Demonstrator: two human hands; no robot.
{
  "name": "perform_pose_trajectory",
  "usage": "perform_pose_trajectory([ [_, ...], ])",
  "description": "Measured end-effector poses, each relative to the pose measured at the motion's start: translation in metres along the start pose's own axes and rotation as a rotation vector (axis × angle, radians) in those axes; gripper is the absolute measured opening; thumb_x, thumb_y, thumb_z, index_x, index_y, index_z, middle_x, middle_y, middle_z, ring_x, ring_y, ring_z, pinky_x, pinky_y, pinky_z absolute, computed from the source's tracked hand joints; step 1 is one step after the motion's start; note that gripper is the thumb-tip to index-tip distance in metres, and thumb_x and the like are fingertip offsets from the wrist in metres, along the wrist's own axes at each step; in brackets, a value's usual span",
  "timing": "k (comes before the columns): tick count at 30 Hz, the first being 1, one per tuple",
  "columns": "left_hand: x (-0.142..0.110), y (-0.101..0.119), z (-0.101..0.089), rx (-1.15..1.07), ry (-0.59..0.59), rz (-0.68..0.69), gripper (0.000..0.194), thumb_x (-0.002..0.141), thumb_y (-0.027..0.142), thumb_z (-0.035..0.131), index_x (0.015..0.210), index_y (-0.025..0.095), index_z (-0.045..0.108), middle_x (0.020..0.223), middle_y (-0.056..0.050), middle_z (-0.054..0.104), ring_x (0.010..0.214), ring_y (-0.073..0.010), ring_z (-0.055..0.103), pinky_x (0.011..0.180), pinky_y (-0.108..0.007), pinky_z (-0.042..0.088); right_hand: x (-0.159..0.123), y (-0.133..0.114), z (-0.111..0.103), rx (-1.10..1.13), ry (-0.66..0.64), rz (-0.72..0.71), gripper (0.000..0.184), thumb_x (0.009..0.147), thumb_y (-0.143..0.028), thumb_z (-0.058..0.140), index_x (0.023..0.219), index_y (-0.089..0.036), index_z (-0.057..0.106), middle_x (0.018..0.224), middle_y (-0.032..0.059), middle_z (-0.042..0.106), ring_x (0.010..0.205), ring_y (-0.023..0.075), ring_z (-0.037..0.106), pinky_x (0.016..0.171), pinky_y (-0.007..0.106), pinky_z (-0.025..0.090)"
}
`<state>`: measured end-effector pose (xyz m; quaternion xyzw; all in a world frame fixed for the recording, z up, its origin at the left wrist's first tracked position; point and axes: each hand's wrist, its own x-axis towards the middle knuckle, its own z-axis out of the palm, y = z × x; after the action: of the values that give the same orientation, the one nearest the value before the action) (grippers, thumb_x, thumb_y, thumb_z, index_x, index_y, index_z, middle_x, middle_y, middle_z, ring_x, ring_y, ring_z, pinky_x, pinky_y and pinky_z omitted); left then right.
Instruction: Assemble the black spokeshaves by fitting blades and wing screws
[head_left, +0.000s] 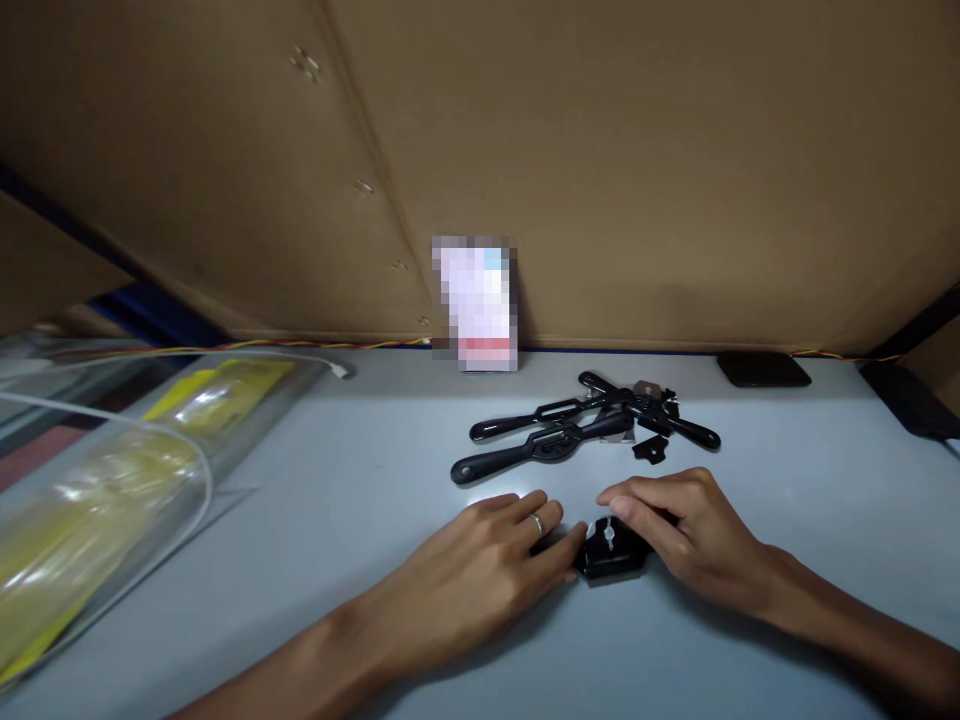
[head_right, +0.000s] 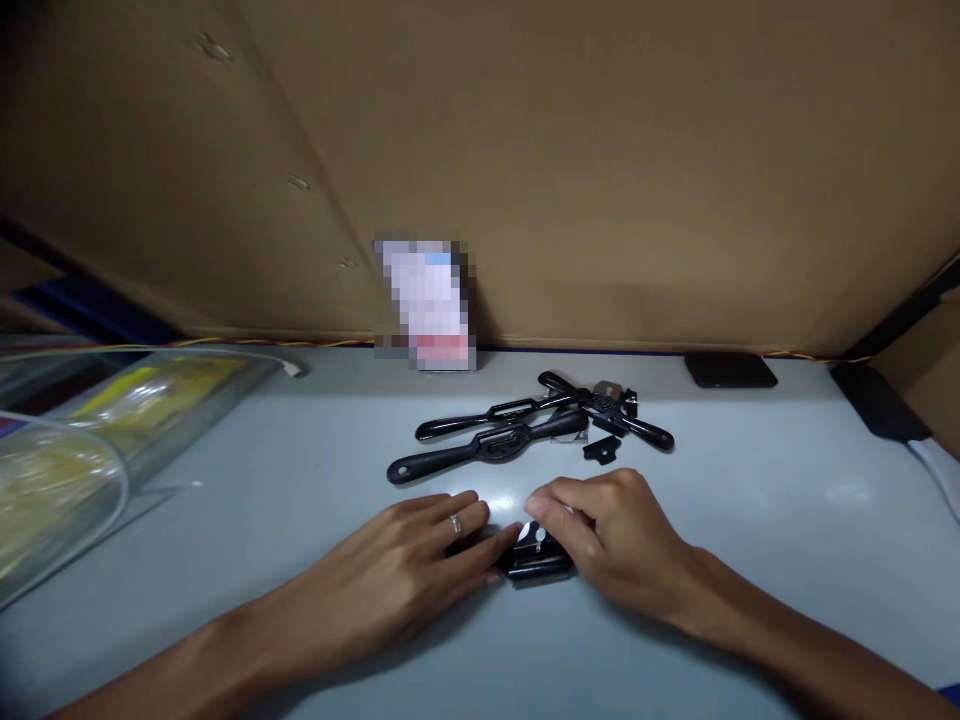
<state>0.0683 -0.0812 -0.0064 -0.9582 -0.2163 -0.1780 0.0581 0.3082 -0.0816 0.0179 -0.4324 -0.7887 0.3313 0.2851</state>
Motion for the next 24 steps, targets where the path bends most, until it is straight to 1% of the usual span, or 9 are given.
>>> perform_pose_trajectory([
  [1,0.0,0.0,0.0,0.001,0.001,-0.002,0.011,0.103,0.022,0.055,0.106,0.014,0.061,0.082,-0.003,0.059,0.07,-0.0203,0.055,0.056,-0.033,0.041,0.0,0.0,0.0,0.007,-0.005,0.004,0.036,0.103,-0.038,0.048,0.086,-0.017,0.072,0.059,-0.0035,0.051,0.053,0.0106,0.039,0.053,0.027,0.033],
  [2,0.0,0.0,0.0,0.002,0.0,-0.004,0.011,0.103,0.022,0.055,0.106,0.014,0.061,0.082,-0.003,0.06,0.071,-0.0204,0.055,0.056,-0.033,0.041,0.0,0.0,0.001,0.006,-0.006,0.006,0.036,0.102,-0.038,0.048,0.085,-0.017,0.072,0.058,-0.0037,0.051,0.052,0.0104,0.039,0.052,0.027,0.032],
  [3,0.0,0.0,0.0,0.002,0.001,-0.002,0.011,0.103,0.022,0.056,0.106,0.014,0.061,0.082,-0.003,0.06,0.071,-0.0204,0.055,0.056,-0.033,0.041,0.0,0.0,0.001,-0.001,-0.005,0.003,0.039,0.102,-0.038,0.049,0.075,-0.018,0.069,0.056,-0.0046,0.046,0.05,0.0099,0.036,0.051,0.027,0.03],
  [5,0.0,0.0,0.0,0.001,-0.002,0.0,0.012,0.103,0.022,0.055,0.108,0.013,0.061,0.082,-0.003,0.06,0.07,-0.02,0.055,0.056,-0.033,0.041,0.001,0.0,0.001,-0.017,0.003,-0.002,0.052,0.101,-0.037,0.048,0.052,-0.02,0.046,0.051,-0.0066,0.032,0.048,0.0086,0.028,0.049,0.027,0.024],
  [7,0.0,0.0,-0.001,-0.001,-0.005,0.0,0.012,0.103,0.022,0.055,0.109,0.013,0.061,0.081,-0.003,0.059,0.069,-0.0192,0.054,0.056,-0.033,0.041,0.001,-0.001,0.001,-0.019,0.017,-0.005,0.06,0.102,-0.038,0.048,0.05,-0.021,0.023,0.051,-0.0073,0.02,0.047,0.0078,0.022,0.048,0.028,0.02],
  [9,0.0,0.0,-0.001,-0.004,-0.004,-0.001,0.011,0.103,0.022,0.055,0.107,0.014,0.061,0.081,-0.002,0.059,0.069,-0.019,0.054,0.056,-0.032,0.04,0.001,-0.002,0.0,-0.009,0.033,-0.004,0.06,0.102,-0.039,0.048,0.054,-0.022,0.017,0.052,-0.0074,0.018,0.047,0.0076,0.019,0.047,0.028,0.019],
  [15,0.0,-0.001,0.0,-0.011,-0.011,-0.005,0.015,0.105,0.02,0.048,0.107,0.014,0.061,0.081,-0.003,0.059,0.069,-0.0196,0.055,0.056,-0.034,0.042,0.002,0.0,0.001,-0.019,0.023,-0.006,0.055,0.102,-0.038,0.047,0.056,-0.022,0.021,0.052,-0.0073,0.021,0.048,0.0083,0.022,0.048,0.028,0.021],
  [20,0.0,0.0,0.0,-0.015,-0.007,0.001,0.018,0.106,0.022,0.047,0.112,0.012,0.061,0.083,-0.003,0.06,0.072,-0.0212,0.058,0.056,-0.035,0.045,0.003,0.006,-0.001,-0.222,0.032,0.028,0.052,0.103,-0.039,0.047,0.056,-0.022,0.034,0.052,-0.0061,0.033,0.049,0.0096,0.027,0.053,0.031,0.021],
  [24,0.0,0.0,0.0,-0.015,-0.011,0.002,0.019,0.107,0.021,0.045,0.112,0.012,0.061,0.083,-0.003,0.06,0.071,-0.0211,0.058,0.056,-0.035,0.046,0.003,0.009,0.001,-0.321,-0.029,0.007,0.054,0.104,-0.037,0.046,0.053,-0.02,0.039,0.051,-0.005,0.037,0.049,0.0098,0.029,0.056,0.032,0.02],
])
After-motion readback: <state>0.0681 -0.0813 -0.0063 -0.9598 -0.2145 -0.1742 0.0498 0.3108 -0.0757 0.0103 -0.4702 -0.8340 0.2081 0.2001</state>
